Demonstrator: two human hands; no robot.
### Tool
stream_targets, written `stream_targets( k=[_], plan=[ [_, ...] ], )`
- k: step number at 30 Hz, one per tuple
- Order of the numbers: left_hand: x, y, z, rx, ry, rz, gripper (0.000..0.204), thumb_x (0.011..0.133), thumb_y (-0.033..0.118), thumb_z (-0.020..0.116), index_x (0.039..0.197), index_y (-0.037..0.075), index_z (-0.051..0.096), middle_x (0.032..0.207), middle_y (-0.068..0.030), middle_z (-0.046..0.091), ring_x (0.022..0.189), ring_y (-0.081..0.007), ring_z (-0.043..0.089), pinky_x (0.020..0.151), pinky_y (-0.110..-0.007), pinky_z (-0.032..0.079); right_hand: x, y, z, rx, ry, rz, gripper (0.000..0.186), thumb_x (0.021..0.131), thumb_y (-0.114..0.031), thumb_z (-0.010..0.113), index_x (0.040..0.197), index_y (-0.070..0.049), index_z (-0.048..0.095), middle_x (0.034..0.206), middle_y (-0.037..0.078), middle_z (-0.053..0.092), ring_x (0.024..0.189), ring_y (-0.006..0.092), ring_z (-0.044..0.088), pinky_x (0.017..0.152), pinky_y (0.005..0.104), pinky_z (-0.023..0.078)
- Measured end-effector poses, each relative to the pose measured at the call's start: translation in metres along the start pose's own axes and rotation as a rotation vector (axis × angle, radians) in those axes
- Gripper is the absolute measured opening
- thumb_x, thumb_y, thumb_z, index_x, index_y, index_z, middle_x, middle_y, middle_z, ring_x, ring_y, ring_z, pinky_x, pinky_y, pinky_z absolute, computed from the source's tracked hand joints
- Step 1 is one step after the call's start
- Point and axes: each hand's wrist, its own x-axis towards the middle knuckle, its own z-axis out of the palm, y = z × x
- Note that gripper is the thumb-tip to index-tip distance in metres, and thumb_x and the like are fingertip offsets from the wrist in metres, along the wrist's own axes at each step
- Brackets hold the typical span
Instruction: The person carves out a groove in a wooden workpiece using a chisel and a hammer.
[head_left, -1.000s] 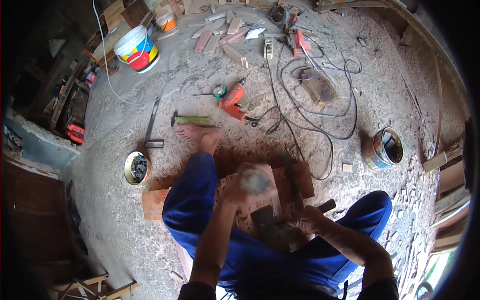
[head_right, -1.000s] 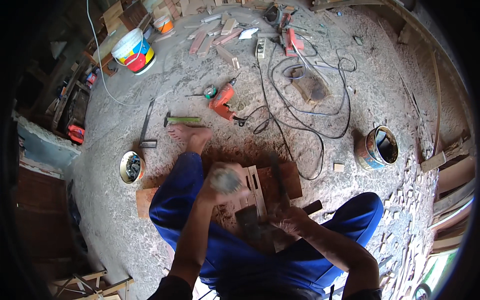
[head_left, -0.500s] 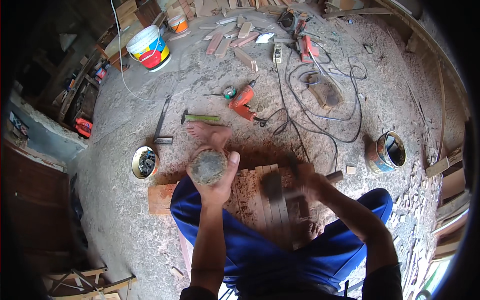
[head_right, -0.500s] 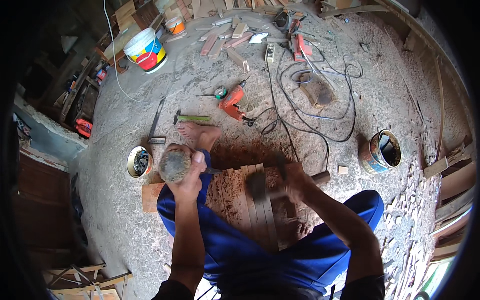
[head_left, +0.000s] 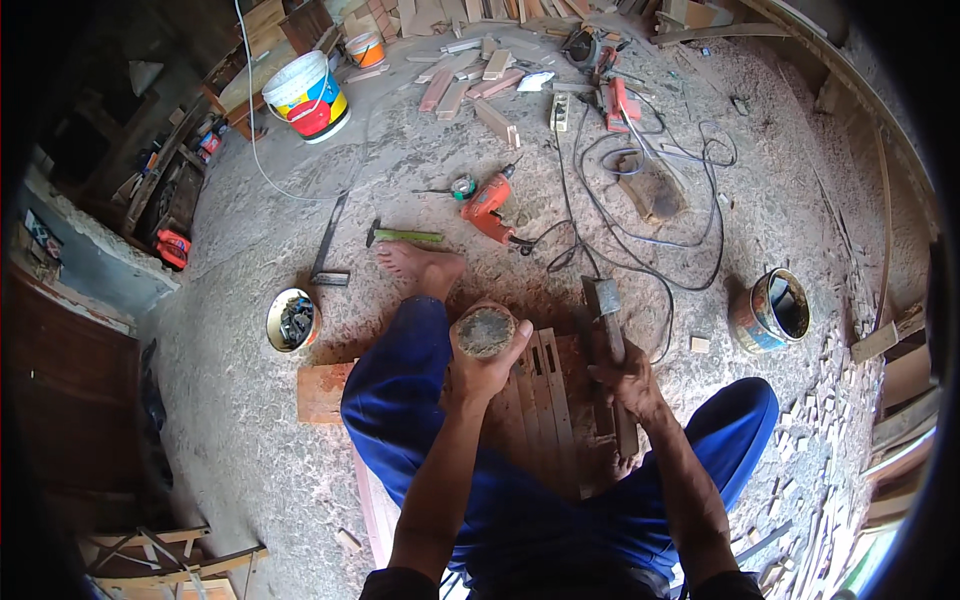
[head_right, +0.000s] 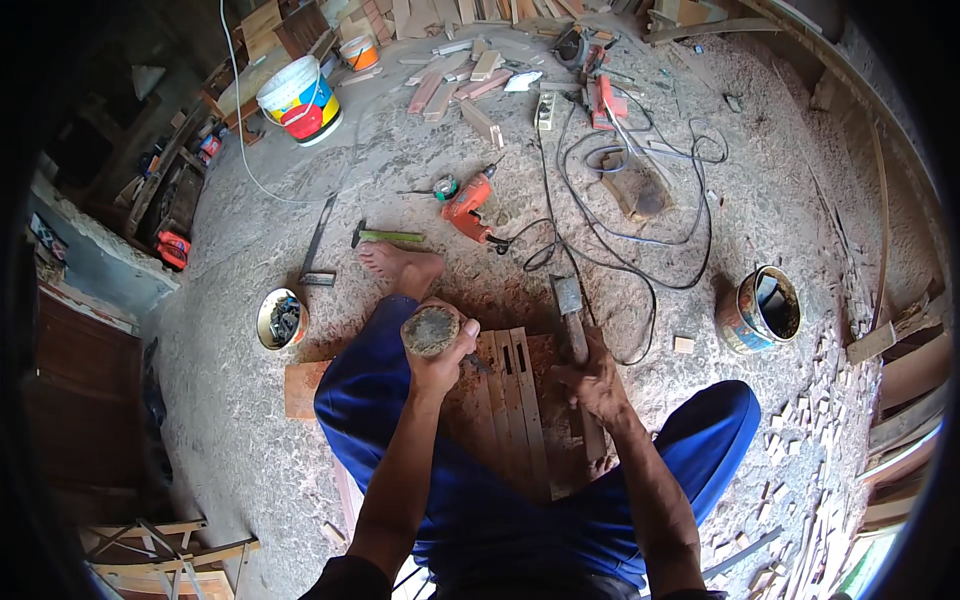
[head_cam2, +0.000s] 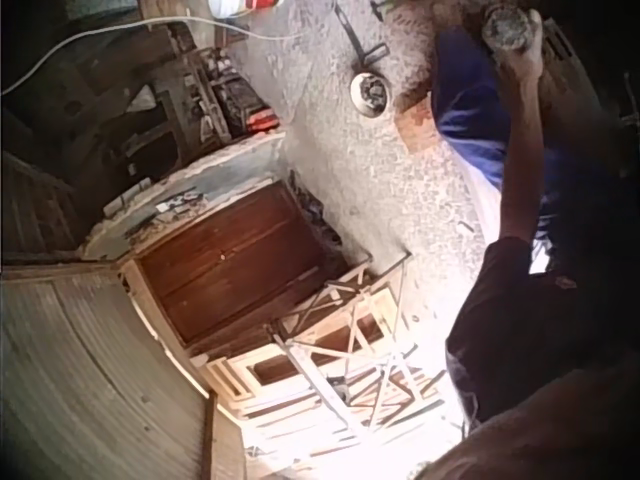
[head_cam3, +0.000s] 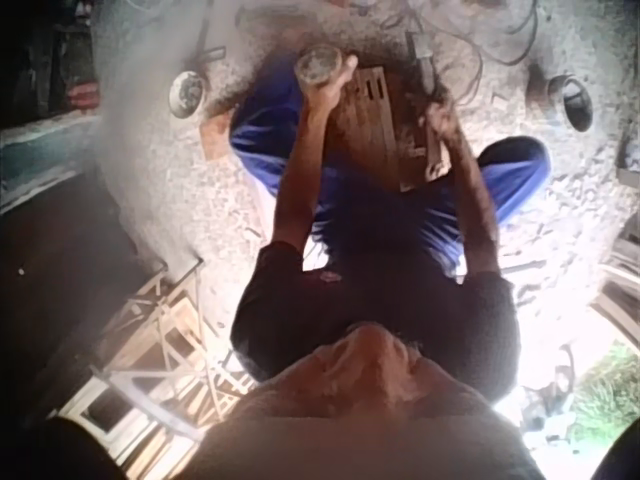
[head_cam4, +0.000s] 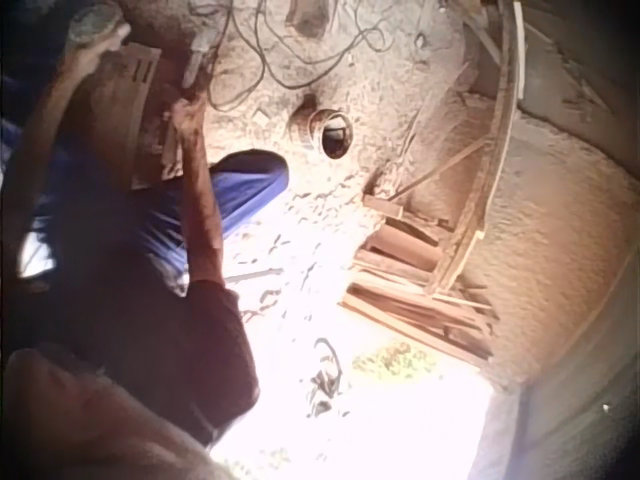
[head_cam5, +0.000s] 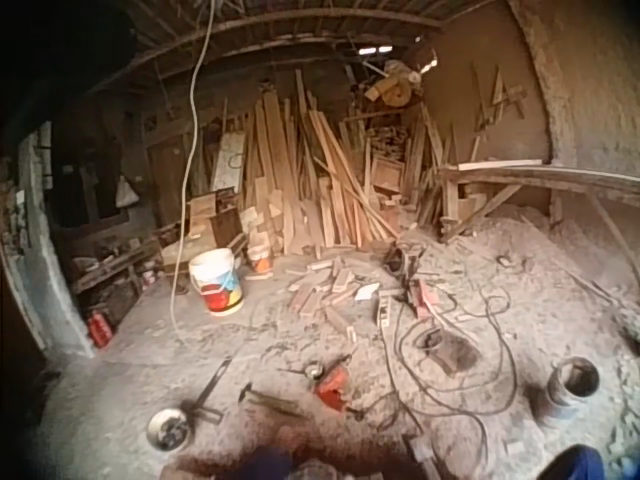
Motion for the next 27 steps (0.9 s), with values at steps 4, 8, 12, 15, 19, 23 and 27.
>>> stream_targets(
  k=[4, 8, 12, 15, 19, 23, 27],
  plan=[
    [0.003, -0.003, -0.003, -0.010, 0.012, 0.002, 0.019, 0.082, -0.002, 0.074, 0.091, 0.003, 0.058, 0.072, -0.0025, 0.058, 0.059, -0.0101, 0.055, 0.053, -0.027, 0.045, -0.003, -0.006, 0.006, 0.055, -0.009, -0.003, 0.033, 0.078, -0.005, 0.074, 0.104, -0.003, 0.052, 0.075, 0.005, 0.057, 0.048, 0.0132, 0.053, 0.041, 0.0286, 0.042],
    [0.005, 0.018, 0.011, 0.077, -0.168, -0.056, 0.016, 0.083, 0.007, 0.078, 0.085, 0.003, 0.062, 0.072, 0.0021, 0.062, 0.067, -0.0082, 0.056, 0.061, -0.028, 0.046, -0.004, -0.008, 0.010, 0.147, -0.029, -0.006, 0.031, 0.080, -0.005, 0.073, 0.103, -0.004, 0.053, 0.070, 0.004, 0.057, 0.050, 0.0123, 0.054, 0.043, 0.0275, 0.043],
    [0.010, 0.009, 0.025, 0.122, -0.106, 0.096, 0.015, 0.081, 0.008, 0.079, 0.082, 0.003, 0.065, 0.072, -0.0015, 0.066, 0.065, -0.0107, 0.060, 0.062, -0.028, 0.050, -0.018, -0.027, 0.019, 0.109, -0.057, -0.070, 0.033, 0.082, -0.008, 0.073, 0.107, -0.004, 0.053, 0.081, 0.006, 0.060, 0.056, 0.0129, 0.057, 0.049, 0.0280, 0.047],
    [0.018, 0.006, 0.034, 0.027, -0.294, 0.119, 0.015, 0.080, 0.009, 0.079, 0.080, 0.002, 0.065, 0.071, -0.0027, 0.066, 0.065, -0.0115, 0.062, 0.063, -0.029, 0.051, -0.034, -0.052, 0.023, -0.034, -0.105, -0.183, 0.044, 0.084, -0.010, 0.074, 0.121, -0.002, 0.052, 0.090, 0.007, 0.063, 0.063, 0.0140, 0.061, 0.056, 0.0292, 0.052],
    [0.021, 0.000, 0.028, 0.026, -0.012, 0.126, 0.013, 0.080, 0.004, 0.077, 0.083, 0.001, 0.064, 0.074, -0.0035, 0.068, 0.067, -0.0105, 0.062, 0.063, -0.030, 0.052, -0.056, -0.079, 0.011, -0.462, -0.040, -0.616, 0.066, 0.086, -0.005, 0.071, 0.143, -0.002, 0.040, 0.095, 0.010, 0.065, 0.073, 0.0161, 0.066, 0.067, 0.0325, 0.055],
    [0.007, -0.006, 0.015, 0.031, -0.050, 0.136, 0.017, 0.080, 0.003, 0.078, 0.091, 0.002, 0.065, 0.079, -0.0047, 0.069, 0.071, -0.0124, 0.064, 0.066, -0.031, 0.053, -0.104, -0.187, 0.026, -0.574, -0.063, -0.528, 0.064, 0.085, 0.003, 0.067, 0.143, -0.003, 0.040, 0.085, 0.011, 0.068, 0.064, 0.0199, 0.067, 0.065, 0.0344, 0.056],
    [0.000, -0.030, 0.017, 0.120, 0.014, 0.307, 0.027, 0.077, 0.004, 0.081, 0.100, 0.002, 0.064, 0.092, -0.0067, 0.070, 0.084, -0.0144, 0.066, 0.074, -0.032, 0.053, -0.087, -0.163, 0.028, -1.296, -0.139, -0.600, 0.092, 0.070, 0.001, 0.067, 0.152, 0.002, 0.025, 0.108, 0.026, 0.065, 0.094, 0.0341, 0.070, 0.080, 0.0476, 0.056]
  ],
)
